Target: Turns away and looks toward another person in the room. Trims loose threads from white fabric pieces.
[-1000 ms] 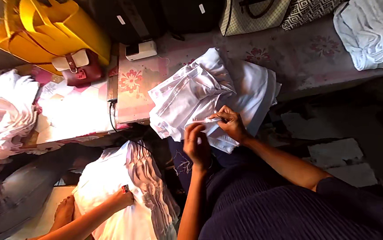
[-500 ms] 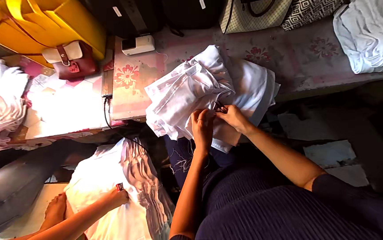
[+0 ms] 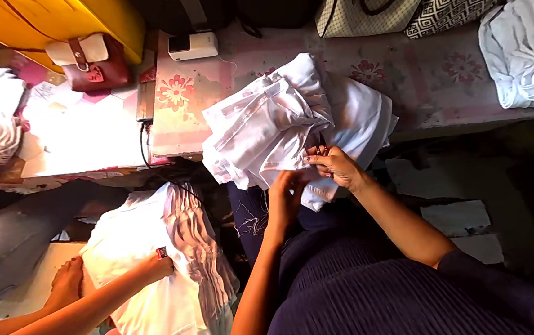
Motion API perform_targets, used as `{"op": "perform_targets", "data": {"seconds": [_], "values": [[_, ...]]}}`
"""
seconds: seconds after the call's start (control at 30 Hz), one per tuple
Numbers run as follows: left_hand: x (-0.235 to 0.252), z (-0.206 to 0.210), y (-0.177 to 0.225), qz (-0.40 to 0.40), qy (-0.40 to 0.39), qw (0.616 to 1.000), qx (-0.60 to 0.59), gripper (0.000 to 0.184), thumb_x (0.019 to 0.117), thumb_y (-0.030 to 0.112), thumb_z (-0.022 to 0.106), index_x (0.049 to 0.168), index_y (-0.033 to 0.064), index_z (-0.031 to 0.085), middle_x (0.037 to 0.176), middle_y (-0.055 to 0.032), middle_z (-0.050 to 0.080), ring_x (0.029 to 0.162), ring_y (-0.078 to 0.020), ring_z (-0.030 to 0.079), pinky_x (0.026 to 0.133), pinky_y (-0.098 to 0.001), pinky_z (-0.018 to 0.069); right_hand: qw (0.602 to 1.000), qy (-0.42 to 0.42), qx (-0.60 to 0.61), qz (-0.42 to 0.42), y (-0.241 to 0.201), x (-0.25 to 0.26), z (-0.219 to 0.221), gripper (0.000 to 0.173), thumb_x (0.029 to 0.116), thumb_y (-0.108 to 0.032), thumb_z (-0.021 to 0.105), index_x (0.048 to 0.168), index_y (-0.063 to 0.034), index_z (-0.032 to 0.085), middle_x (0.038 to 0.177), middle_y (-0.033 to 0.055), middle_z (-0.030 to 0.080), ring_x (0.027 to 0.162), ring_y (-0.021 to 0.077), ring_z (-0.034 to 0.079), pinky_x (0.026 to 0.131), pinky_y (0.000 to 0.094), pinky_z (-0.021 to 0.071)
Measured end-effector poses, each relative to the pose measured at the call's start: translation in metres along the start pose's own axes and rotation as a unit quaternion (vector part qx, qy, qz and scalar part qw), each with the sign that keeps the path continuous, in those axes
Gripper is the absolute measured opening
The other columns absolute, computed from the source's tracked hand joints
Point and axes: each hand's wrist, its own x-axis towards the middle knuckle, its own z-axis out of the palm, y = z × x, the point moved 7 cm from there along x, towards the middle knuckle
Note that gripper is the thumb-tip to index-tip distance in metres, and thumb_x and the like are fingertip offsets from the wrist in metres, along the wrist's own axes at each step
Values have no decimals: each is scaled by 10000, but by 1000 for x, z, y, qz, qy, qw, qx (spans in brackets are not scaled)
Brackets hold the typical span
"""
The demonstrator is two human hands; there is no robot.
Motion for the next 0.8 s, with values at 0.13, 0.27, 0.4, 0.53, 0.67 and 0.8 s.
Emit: {"op": "perform_targets", "data": {"seconds": [0.13, 0.27, 0.4, 0.53, 0.67, 0.8], "values": [[29, 0, -27, -22, 99, 995, -24, 274, 899, 61, 756, 1148, -37, 696, 1094, -173, 650, 843, -179, 665, 751, -313, 585, 999, 22, -25, -6, -2, -5, 3, 155, 968, 40, 619, 1101, 0, 686, 772, -9, 652, 477, -17, 395, 436, 146, 336], [27, 1, -40, -5, 83, 992, -94, 96, 893, -63, 677, 970, -44, 731, 947, -103, 689, 759, -104, 675, 693, -265, 603, 999, 39, -18, -13, -3, -9, -2, 153, 942, 50, 661, 1078, 11, 717, 769, 2, 680, 463, -20, 395, 433, 144, 339], [-1, 16, -34, -57, -133, 987, -69, 149, 968, 23, 605, 989, -70, 720, 924, -130, 693, 747, -108, 678, 711, -254, 591, 999, 35, -17, -16, -1, -8, -3, 162, 925, 63, 670, 1072, 15, 720, 733, -3, 656, 453, -13, 389, 436, 149, 350], [1, -5, -13, -47, 21, 997, -48, 163, 956, 38, 646, 1041, -95, 682, 944, -167, 706, 781, -165, 706, 725, -315, 609, 999, 28, -39, -14, -3, -8, 0, 157, 932, 62, 659, 1070, 10, 713, 760, -10, 665, 469, -18, 401, 445, 146, 356], [33, 0, -25, -33, 87, 996, -13, 290, 912, 40, 727, 1181, -56, 677, 1105, -201, 654, 867, -222, 675, 762, -358, 584, 997, 35, -70, -6, -1, -8, 0, 211, 943, 80, 622, 1131, 16, 693, 824, 10, 669, 509, -5, 426, 463, 157, 366], [35, 8, -29, 40, 81, 996, 8, 114, 884, -64, 676, 965, -18, 741, 936, -121, 671, 807, -169, 663, 747, -328, 575, 998, 26, -61, 5, 1, -9, -5, 189, 952, 56, 620, 1121, 14, 694, 770, -11, 646, 493, -11, 418, 460, 152, 370]]}}
